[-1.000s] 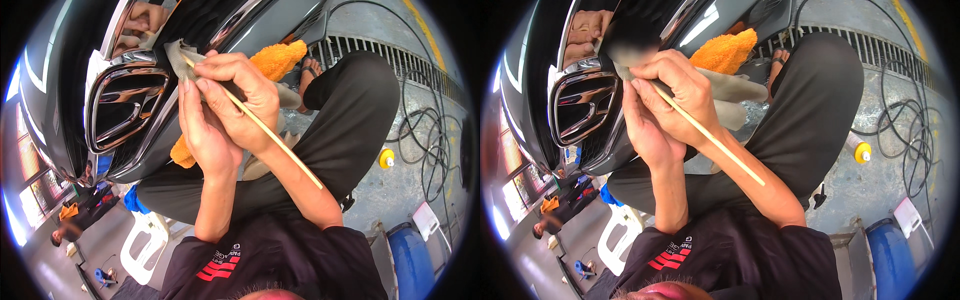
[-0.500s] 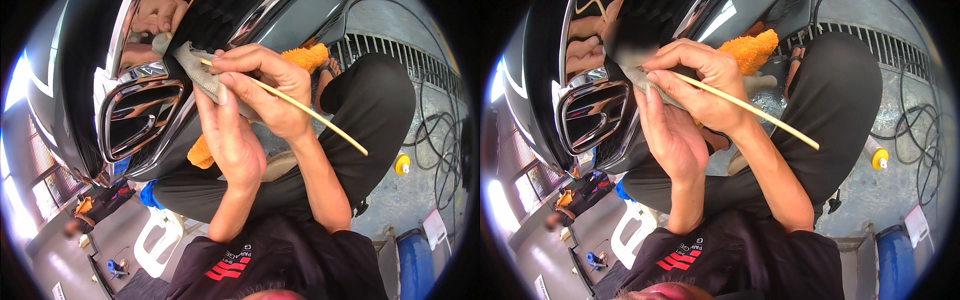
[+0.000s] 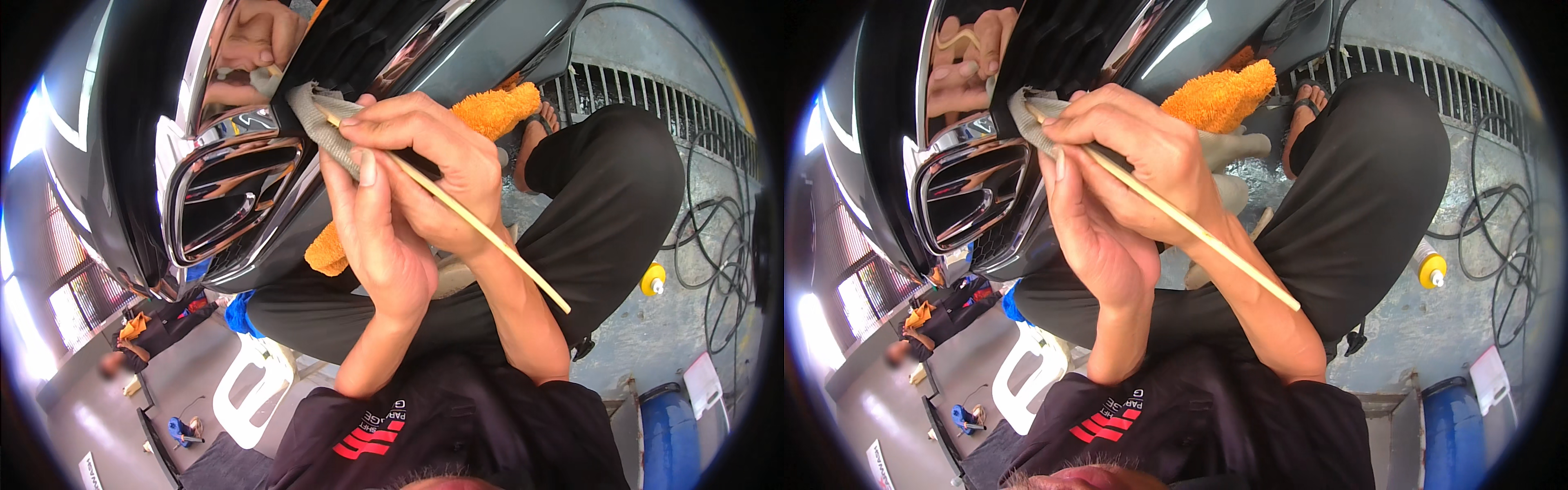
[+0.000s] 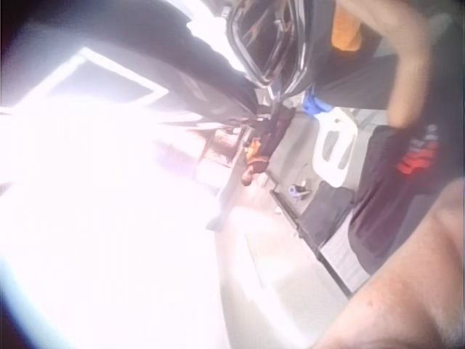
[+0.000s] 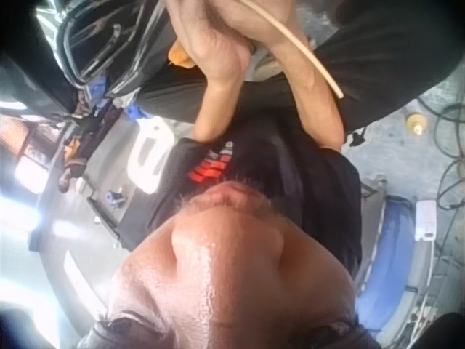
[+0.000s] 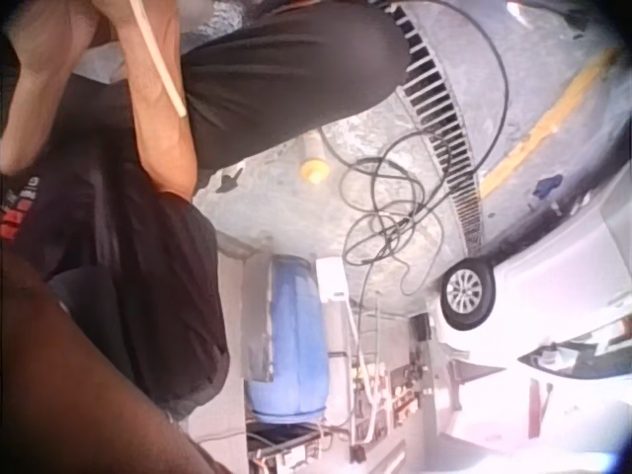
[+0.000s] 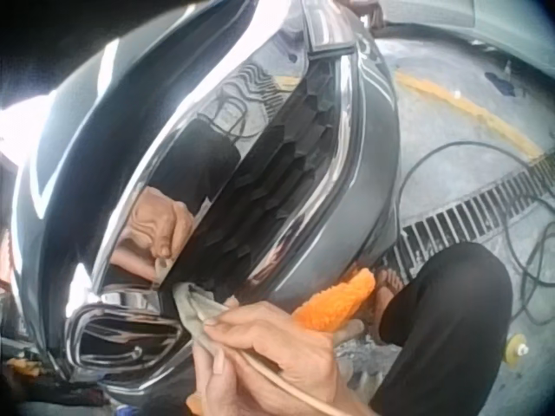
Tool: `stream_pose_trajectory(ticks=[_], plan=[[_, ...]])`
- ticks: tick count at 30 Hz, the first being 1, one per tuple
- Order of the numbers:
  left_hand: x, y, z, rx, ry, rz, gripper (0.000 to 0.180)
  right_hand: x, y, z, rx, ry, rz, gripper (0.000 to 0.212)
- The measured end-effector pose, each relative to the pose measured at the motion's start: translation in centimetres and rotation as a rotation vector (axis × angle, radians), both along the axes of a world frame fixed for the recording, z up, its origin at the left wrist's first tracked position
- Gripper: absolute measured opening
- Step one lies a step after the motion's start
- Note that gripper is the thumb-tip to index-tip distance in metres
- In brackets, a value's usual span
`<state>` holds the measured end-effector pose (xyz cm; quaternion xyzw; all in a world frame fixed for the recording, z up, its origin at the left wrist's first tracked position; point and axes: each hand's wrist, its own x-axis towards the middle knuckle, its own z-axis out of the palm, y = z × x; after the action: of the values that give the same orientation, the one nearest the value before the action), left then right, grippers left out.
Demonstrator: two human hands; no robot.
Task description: The person cleans the front grille of a dark-colored car using a wooden stick wrapped in a cloth and an orange microfiber towel. They repeatedly insert the stick into the grille crevices to remove debris and wipe the surrounding chrome trim.
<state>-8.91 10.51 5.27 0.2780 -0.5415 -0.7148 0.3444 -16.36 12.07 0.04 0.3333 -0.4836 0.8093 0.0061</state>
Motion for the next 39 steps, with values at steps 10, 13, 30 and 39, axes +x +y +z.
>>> stream_pose_trajectory(ticks=[10, 13, 30, 39], plan=[[0.3, -0.2, 0.4, -0.023, -0.031, -0.052, 0.070, 0.2, 0.0, 0.1, -0.019, -0.079, 0.059, 0.018], [0.5, -0.5, 0.0, -0.023, -0.049, -0.052, 0.070, 0.3, -0.2, -0.5, -0.003, -0.020, 0.035, 0.017], [1.4, -0.2, 0.0, -0.058, -0.027, -0.054, 0.067, 2.2, -0.5, 2.2, 0.122, 0.183, -0.167, 0.026], [0.6, 0.5, 1.0, -0.100, -0.085, -0.034, 0.085, 1.5, -0.1, 1.9, 0.090, 0.040, -0.070, 0.014]])
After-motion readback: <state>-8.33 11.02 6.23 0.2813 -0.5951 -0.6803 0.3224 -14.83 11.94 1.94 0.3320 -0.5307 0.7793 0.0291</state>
